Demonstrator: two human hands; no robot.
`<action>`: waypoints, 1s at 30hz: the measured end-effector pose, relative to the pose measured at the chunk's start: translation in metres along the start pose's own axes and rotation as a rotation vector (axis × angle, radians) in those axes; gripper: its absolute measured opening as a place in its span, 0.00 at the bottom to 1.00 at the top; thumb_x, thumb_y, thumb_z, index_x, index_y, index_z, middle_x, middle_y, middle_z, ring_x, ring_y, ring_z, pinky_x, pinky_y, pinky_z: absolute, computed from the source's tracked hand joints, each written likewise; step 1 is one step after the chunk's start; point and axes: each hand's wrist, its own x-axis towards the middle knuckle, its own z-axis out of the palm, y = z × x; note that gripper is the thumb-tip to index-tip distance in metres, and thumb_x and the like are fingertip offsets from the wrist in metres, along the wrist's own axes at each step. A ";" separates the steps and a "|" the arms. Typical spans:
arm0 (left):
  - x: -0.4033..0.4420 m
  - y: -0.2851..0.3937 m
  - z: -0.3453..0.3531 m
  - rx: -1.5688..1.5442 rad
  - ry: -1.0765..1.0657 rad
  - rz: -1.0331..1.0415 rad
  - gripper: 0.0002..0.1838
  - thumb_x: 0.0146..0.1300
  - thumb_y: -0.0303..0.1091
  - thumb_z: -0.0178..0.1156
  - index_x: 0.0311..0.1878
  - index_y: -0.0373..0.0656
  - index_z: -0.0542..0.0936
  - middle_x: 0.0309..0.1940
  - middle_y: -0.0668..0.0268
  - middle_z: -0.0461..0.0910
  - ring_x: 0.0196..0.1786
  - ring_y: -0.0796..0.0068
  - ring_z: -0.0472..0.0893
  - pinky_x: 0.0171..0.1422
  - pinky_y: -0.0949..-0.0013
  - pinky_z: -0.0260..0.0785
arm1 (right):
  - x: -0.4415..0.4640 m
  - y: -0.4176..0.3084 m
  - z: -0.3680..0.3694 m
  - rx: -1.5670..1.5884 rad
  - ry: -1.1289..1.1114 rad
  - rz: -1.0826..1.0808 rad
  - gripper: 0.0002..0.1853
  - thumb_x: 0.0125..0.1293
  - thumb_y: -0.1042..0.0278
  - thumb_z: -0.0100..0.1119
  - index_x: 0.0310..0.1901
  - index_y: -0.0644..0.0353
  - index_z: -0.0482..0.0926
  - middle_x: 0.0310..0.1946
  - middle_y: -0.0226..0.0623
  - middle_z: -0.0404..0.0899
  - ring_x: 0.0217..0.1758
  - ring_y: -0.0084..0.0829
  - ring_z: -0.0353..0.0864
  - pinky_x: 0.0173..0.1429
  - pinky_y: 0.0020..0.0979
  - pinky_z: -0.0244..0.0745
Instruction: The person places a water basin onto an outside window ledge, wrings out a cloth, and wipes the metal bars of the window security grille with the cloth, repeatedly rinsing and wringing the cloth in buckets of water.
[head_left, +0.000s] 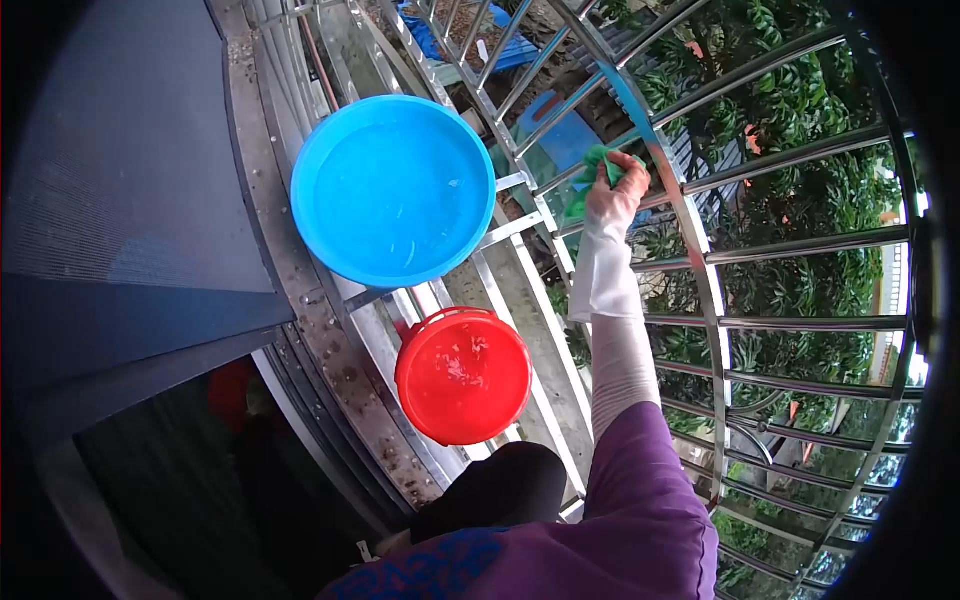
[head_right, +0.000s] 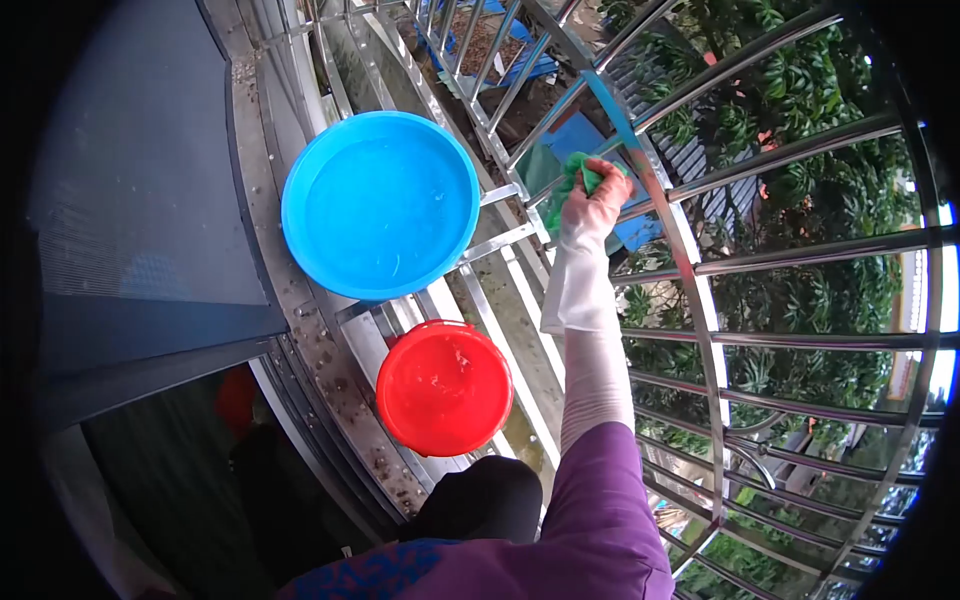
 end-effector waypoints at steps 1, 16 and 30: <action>0.009 0.010 0.001 -0.054 0.000 -0.010 0.18 0.74 0.32 0.42 0.28 0.34 0.73 0.28 0.56 0.74 0.34 0.60 0.67 0.50 0.58 0.55 | 0.004 -0.005 0.004 0.270 0.132 0.343 0.14 0.53 0.76 0.69 0.39 0.58 0.75 0.37 0.35 0.75 0.37 0.36 0.77 0.44 0.36 0.75; 0.015 0.015 0.000 0.026 -0.053 -0.058 0.19 0.74 0.33 0.39 0.34 0.33 0.77 0.31 0.57 0.77 0.40 0.61 0.70 0.55 0.59 0.53 | 0.007 0.011 0.057 0.403 0.205 0.868 0.18 0.61 0.72 0.63 0.50 0.58 0.67 0.28 0.31 0.76 0.24 0.20 0.74 0.22 0.23 0.68; 0.001 0.011 0.003 -0.049 0.034 -0.050 0.19 0.74 0.33 0.38 0.39 0.32 0.78 0.37 0.60 0.78 0.44 0.66 0.71 0.63 0.61 0.50 | 0.038 0.000 0.043 0.217 0.283 0.601 0.11 0.64 0.68 0.59 0.45 0.64 0.74 0.34 0.36 0.78 0.35 0.23 0.77 0.41 0.24 0.74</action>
